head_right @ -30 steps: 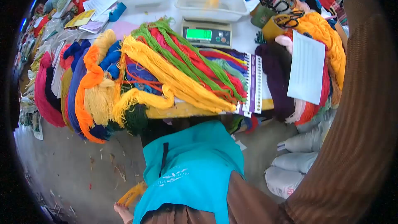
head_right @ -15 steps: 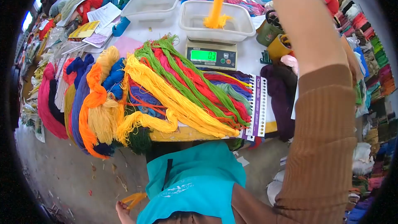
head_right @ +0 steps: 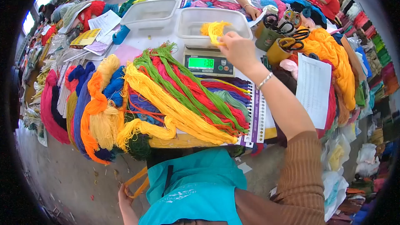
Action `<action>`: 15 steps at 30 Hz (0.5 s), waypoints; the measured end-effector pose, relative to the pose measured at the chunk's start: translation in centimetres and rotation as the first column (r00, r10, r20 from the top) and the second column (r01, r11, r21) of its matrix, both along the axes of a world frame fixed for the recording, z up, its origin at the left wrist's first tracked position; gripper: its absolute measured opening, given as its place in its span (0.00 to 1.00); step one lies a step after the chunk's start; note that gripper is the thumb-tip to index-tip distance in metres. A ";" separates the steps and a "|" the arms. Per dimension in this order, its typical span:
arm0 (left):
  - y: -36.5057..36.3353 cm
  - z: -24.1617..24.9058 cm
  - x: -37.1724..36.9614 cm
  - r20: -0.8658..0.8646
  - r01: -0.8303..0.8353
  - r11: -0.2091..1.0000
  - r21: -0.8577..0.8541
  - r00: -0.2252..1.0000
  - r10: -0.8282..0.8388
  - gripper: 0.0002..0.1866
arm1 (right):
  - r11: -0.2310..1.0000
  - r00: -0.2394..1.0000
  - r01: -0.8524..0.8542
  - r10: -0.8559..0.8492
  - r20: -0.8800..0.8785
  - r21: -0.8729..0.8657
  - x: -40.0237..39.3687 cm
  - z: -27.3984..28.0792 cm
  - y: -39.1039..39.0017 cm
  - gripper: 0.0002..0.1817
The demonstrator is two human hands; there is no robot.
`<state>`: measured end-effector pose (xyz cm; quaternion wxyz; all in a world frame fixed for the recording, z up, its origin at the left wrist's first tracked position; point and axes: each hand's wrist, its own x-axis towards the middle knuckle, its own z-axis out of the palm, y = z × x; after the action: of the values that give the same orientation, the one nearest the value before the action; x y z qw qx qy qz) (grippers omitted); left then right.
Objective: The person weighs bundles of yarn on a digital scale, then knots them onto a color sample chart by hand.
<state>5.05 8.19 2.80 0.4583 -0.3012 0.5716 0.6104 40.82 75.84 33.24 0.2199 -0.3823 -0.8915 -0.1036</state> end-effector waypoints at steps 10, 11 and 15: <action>5.8 3.3 1.1 -0.087 0.016 0.964 0.265 0.996 0.007 0.08 | 0.985 0.959 0.004 0.045 -0.281 0.172 3.7 -0.2 -2.0 0.14; 6.1 3.7 1.3 -0.088 0.017 0.964 0.264 0.996 0.006 0.08 | 0.983 0.966 0.007 0.041 -0.256 0.185 3.8 -0.2 -2.0 0.15; 8.3 5.9 2.4 -0.068 -0.028 0.900 0.435 0.996 0.064 0.11 | 0.964 0.974 -0.034 0.090 -0.206 0.264 3.7 -0.7 -1.6 0.18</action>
<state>7.50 16.50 8.67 0.4759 -0.1802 0.4323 0.7444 44.53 74.26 32.54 0.3667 -0.3311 -0.8527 -0.1698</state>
